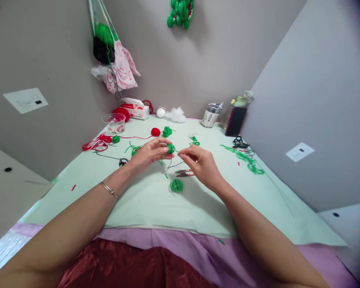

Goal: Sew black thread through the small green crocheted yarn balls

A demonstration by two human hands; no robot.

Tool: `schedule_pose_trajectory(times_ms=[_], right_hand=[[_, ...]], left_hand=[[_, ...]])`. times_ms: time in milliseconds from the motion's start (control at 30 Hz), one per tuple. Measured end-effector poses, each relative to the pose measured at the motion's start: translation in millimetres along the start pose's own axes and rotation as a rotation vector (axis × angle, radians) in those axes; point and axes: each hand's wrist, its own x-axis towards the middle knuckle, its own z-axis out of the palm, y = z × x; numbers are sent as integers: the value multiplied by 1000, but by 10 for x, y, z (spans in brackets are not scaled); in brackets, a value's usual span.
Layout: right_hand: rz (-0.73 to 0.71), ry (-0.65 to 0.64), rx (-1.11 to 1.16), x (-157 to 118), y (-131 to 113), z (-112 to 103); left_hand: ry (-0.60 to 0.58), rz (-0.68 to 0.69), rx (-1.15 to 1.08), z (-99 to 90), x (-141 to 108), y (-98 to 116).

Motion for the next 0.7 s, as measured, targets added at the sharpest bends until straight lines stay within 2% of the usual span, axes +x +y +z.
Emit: schedule_pose_trajectory(times_ms=[333,700], right_hand=[[3,-13,-11,-3,20,28],[15,38,21,-3,1,7]], left_hand=[[-14,4,6,-10,15,-27],[8,1,0,2,27,-33]])
